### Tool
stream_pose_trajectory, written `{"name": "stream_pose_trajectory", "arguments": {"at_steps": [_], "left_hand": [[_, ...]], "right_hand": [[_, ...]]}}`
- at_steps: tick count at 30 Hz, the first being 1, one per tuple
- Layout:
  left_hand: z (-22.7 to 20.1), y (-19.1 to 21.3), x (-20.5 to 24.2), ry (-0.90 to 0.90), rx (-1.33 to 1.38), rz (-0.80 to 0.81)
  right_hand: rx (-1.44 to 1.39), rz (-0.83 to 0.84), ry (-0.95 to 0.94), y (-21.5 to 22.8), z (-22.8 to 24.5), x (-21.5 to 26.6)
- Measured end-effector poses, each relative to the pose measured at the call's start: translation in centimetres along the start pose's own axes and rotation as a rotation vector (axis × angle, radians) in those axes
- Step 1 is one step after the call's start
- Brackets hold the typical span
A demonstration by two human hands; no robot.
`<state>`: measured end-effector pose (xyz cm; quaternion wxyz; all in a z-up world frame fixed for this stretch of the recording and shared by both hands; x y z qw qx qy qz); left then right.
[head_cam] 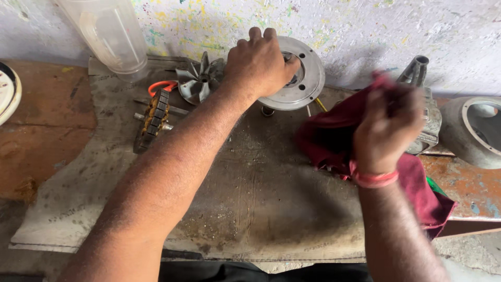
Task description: The person uses a yellow-handled screwdriver to loosen and remove a central bolt from a circular metal motor component. They then separate the component into two halves, revealing internal copper windings, and continue to manipulate the parts on the workbench.
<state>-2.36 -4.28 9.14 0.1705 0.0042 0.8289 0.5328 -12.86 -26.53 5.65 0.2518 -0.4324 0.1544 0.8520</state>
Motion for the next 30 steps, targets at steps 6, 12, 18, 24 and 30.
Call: {"name": "stream_pose_trajectory", "arguments": {"at_steps": [6, 12, 18, 24, 30], "left_hand": [[-0.4, -0.2, 1.1, -0.061, -0.016, 0.006], [0.5, -0.5, 0.4, -0.205, -0.080, -0.054], [-0.2, -0.8, 0.8, -0.220, -0.068, -0.005], [-0.7, -0.6, 0.8, -0.242, -0.078, -0.035], [-0.1, -0.8, 0.1, -0.042, -0.006, -0.013]], "right_hand": [[0.395, 0.260, 0.154, -4.2, 3.9, 1.2], [0.262, 0.506, 0.336, -4.8, 2.6, 2.3], [0.152, 0.680, 0.278, -5.4, -0.8, -2.9], [0.366, 0.461, 0.282, -4.3, 3.3, 2.2], [0.259, 0.521, 0.077, -1.6, 5.1, 6.4]]}}
Point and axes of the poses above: each hand's wrist, its own x-axis away from the middle knuckle, its own y-axis out of the back of the hand, z = x × y, the point moved 2 cm from there along -x, towards the middle knuckle, and after that the axes turned 6 degrees about x, right-handed, at the moved point
